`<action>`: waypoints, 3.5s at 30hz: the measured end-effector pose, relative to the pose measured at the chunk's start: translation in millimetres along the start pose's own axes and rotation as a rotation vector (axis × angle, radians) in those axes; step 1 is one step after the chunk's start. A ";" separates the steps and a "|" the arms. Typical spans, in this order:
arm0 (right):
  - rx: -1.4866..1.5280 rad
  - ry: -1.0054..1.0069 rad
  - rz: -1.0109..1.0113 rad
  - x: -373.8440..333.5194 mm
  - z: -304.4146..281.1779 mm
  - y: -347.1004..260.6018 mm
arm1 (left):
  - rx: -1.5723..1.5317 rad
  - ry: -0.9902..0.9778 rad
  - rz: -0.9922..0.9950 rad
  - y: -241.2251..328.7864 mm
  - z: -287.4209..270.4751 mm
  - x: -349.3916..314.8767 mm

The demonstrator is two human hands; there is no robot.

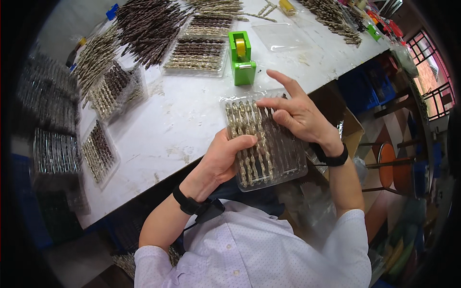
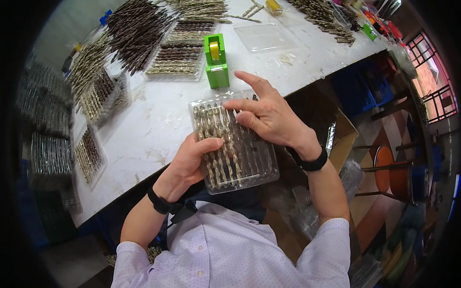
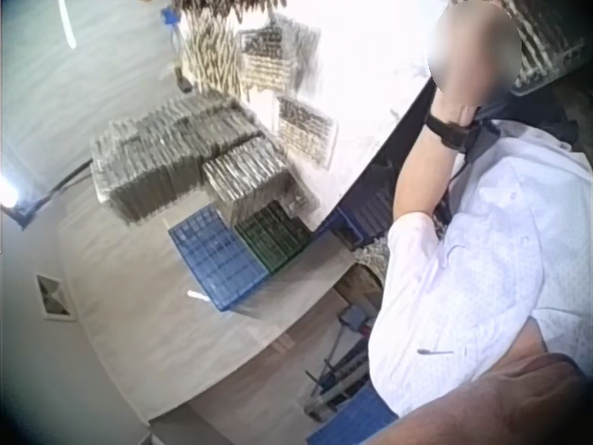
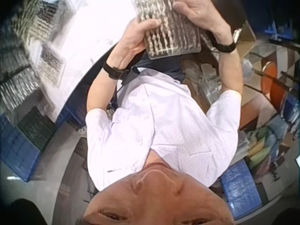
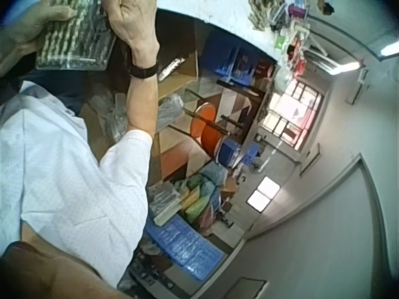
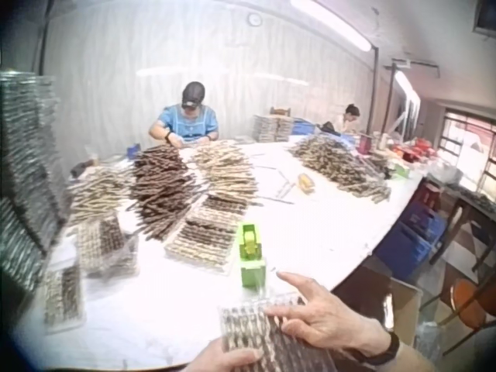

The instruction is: The person repeatedly picks up clear plastic trays containing drill bits, places them on a table, and secures them with tape from a green dispenser. The person then stacks the finished packages on the left side of the table.

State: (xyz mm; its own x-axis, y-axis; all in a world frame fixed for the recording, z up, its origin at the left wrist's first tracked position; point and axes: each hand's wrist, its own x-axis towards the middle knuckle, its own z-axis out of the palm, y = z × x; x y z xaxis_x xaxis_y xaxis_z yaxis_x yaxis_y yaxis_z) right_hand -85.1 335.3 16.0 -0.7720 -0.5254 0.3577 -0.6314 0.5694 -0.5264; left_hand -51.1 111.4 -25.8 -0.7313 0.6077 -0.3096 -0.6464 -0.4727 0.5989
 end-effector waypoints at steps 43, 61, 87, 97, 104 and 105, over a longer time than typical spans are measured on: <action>0.749 -0.907 0.495 12.0 20.2 -46.8 | 1.246 -0.230 0.925 -23.1 -8.8 -72.3; 0.282 -0.901 0.092 6.6 12.9 -68.5 | 1.499 -0.254 1.105 -27.6 -1.7 -97.1; 0.877 -0.558 0.479 70.0 75.4 -78.5 | 1.183 0.437 1.259 9.3 -24.8 -204.3; 0.979 -0.677 0.420 90.7 109.6 -90.1 | 0.310 1.145 1.607 158.7 -73.3 -326.2; 0.972 -0.612 0.417 85.7 120.8 -78.8 | 0.012 1.435 1.509 306.1 -157.5 -360.0; 0.974 -0.613 0.407 86.1 122.7 -83.6 | 0.059 1.657 1.434 316.7 -191.8 -376.9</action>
State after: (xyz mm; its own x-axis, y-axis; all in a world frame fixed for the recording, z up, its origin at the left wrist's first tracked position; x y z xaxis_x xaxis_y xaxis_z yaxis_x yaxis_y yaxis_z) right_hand -89.8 164.9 -3.9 -0.5721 -0.7802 -0.2530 0.1708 0.1883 -0.9671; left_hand -21.8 -389.8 139.0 -0.0673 -0.9942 0.0844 0.3324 0.0574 0.9414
